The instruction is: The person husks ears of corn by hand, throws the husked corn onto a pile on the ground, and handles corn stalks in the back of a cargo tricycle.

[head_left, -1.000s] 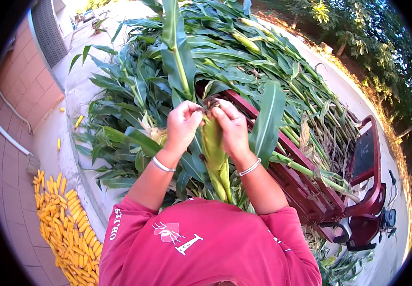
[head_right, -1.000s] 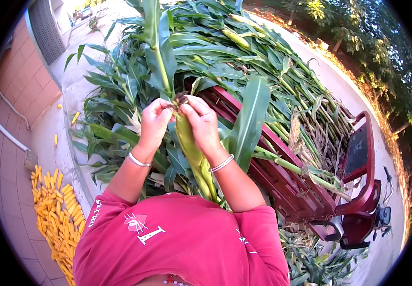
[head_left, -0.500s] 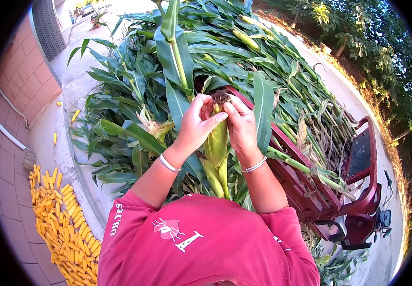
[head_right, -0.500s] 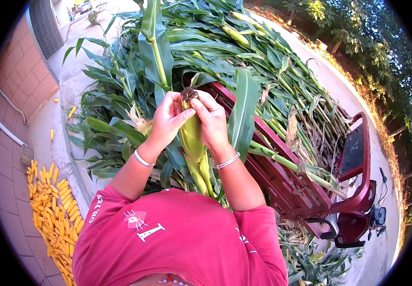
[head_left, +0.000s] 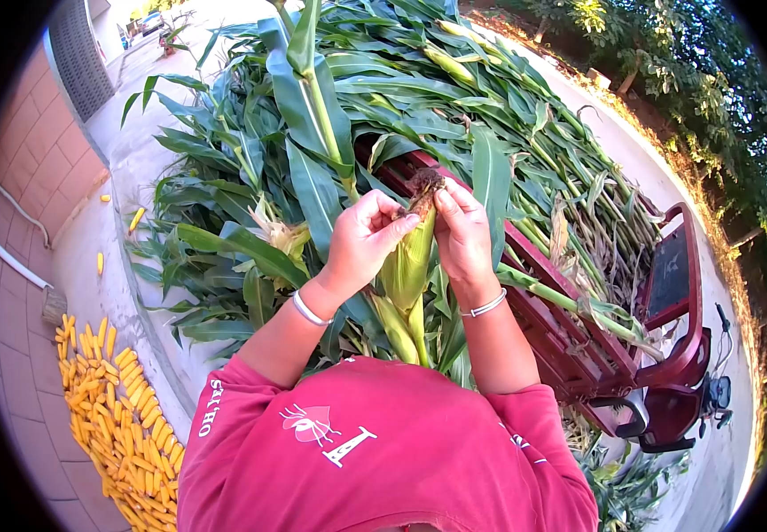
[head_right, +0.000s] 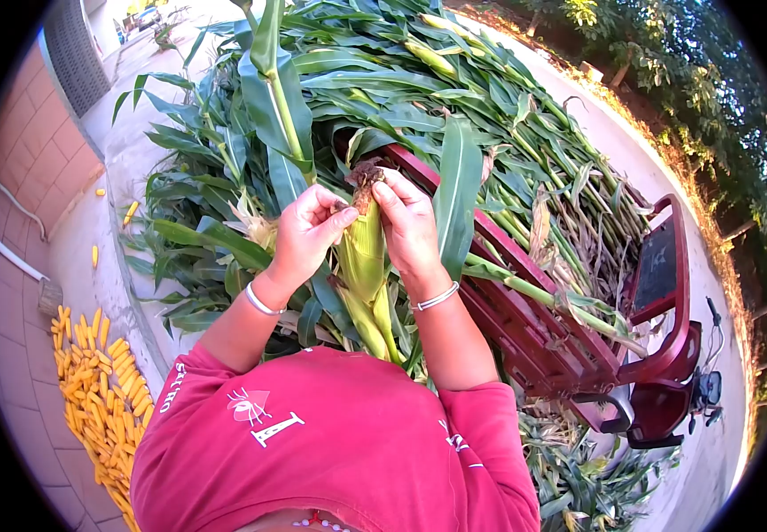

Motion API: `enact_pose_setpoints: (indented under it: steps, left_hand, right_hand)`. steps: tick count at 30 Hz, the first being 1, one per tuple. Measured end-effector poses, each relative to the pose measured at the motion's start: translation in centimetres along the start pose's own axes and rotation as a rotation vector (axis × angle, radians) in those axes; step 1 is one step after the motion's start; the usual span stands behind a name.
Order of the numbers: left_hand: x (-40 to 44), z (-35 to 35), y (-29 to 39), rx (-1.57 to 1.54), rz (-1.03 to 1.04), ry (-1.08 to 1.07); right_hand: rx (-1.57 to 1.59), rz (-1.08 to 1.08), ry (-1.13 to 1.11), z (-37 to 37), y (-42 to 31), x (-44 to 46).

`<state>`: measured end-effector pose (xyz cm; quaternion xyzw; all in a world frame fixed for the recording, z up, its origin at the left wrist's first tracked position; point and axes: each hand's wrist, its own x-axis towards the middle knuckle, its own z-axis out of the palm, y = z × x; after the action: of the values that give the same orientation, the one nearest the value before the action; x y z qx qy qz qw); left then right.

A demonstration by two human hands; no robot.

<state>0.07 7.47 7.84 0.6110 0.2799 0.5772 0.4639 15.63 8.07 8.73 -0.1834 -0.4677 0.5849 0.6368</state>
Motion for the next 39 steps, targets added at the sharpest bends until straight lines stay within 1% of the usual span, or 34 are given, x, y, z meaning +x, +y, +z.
enact_pose_setpoints:
  steps: [2, 4, 5, 7, 8, 9, 11, 12, 13, 15, 17, 19, 20, 21, 23, 24, 25, 27, 28, 29, 31, 32, 33, 34, 35, 36, 37, 39]
  left_hand:
    - [-0.1, 0.1, 0.0, 0.000, -0.020, -0.002]
    - [0.0, 0.2, 0.0, 0.031, 0.012, -0.004]
    - [0.0, 0.3, 0.0, 0.034, 0.015, -0.001]
    - [-0.1, 0.9, 0.4, 0.045, 0.061, -0.046]
    - [-0.1, 1.2, 0.7, -0.007, 0.036, -0.048]
    - [0.0, 1.3, 0.6, -0.030, 0.035, -0.063]
    - [0.3, 1.3, 0.7, 0.029, 0.053, -0.082]
    - [0.3, 1.3, 1.3, 0.152, 0.082, -0.098]
    - [0.4, 1.5, 2.0, 0.201, 0.163, -0.118]
    - [0.3, 1.3, 2.1, 0.294, 0.209, -0.167]
    - [-0.4, 1.4, 1.4, 0.395, 0.317, -0.224]
    - [-1.1, 1.5, 1.5, 0.412, 0.419, -0.277]
    - [-1.4, 1.4, 1.7, 0.433, 0.352, -0.302]
    - [-1.4, 1.5, 1.8, 0.434, 0.349, -0.300]
    - [-1.1, 1.9, 1.8, 0.322, 0.417, -0.287]
    - [-0.5, 2.0, 2.3, 0.454, 0.599, -0.267]
    - [0.0, 2.4, 2.2, 0.453, 0.599, -0.267]
    - [0.6, 4.1, 1.9, 0.208, 0.635, -0.235]
    - [0.4, 4.6, 0.9, 0.013, 0.496, -0.341]
    - [0.8, 5.6, 0.3, 0.080, 0.632, -0.276]
    - [1.5, 7.5, -0.3, -0.099, 0.583, -0.187]
    - [1.9, 8.5, -0.2, -0.146, 0.563, -0.110]
    - [2.4, 9.7, 0.1, -0.263, 0.546, -0.053]
    - [2.8, 10.4, 0.5, -0.288, 0.509, -0.010]
    - [3.1, 10.8, 1.2, -0.309, 0.469, 0.035]
    - [3.3, 10.9, 2.5, -0.460, 0.275, 0.075]
    - [3.0, 10.5, 2.3, -0.438, 0.270, 0.022]
    - [-1.2, 9.2, 1.6, -0.223, 0.128, -0.162]
  right_hand:
    - [-0.005, 0.018, -0.008, -0.4, -0.1, -0.1]
    - [-0.164, 0.043, -0.017, -0.4, -0.3, 0.0]
    - [-0.161, 0.042, -0.021, -0.1, -0.6, -0.1]
    - [-0.294, 0.015, -0.039, 1.8, -1.9, -0.2]
    - [-0.420, -0.034, -0.118, 1.1, -1.6, 0.2]
    - [-0.386, 0.043, 0.005, 1.4, -1.4, 0.3]
    - [-0.474, -0.065, 0.150, 2.4, -1.2, 0.5]
    - [-0.528, -0.136, 0.216, 2.5, -1.1, 0.6]
    - [-0.539, -0.150, 0.240, 1.8, -0.9, 0.9]
    - [-0.535, -0.111, 0.241, 1.2, -1.4, 1.3]
    - [-0.413, -0.074, 0.268, 0.7, -2.0, 1.9]
    - [-0.333, -0.084, 0.277, -0.4, -2.8, 2.2]
    - [-0.261, -0.115, 0.252, -1.0, -2.9, 2.3]
    - [-0.236, -0.120, 0.229, -1.2, -3.2, 2.2]
    - [-0.240, -0.121, 0.221, -1.1, -3.8, 2.0]
    - [-0.241, -0.119, 0.223, -1.0, -4.1, 1.9]
    - [-0.213, -0.100, 0.211, -0.9, -4.4, 1.8]
    - [-0.190, -0.078, 0.208, -0.8, -5.0, 1.7]
    - [-0.202, -0.074, 0.193, -0.6, -5.1, 1.9]
    - [-0.215, -0.074, 0.186, -0.5, -5.3, 2.1]
    - [-0.254, -0.039, 0.181, -0.4, -5.9, 2.5]
    - [-0.254, -0.049, 0.173, -0.3, -6.4, 2.6]
    - [-0.254, -0.064, 0.158, -0.1, -7.0, 3.0]
    - [-0.242, -0.093, 0.166, -0.3, -7.3, 3.7]
    - [-0.228, -0.118, 0.171, -0.5, -7.6, 4.4]
    - [-0.239, -0.105, 0.193, -0.6, -8.1, 5.1]
    - [-0.396, -0.129, 0.302, -1.5, -8.6, 6.1]
    - [-0.295, -0.178, 0.362, -3.9, -11.0, 7.9]
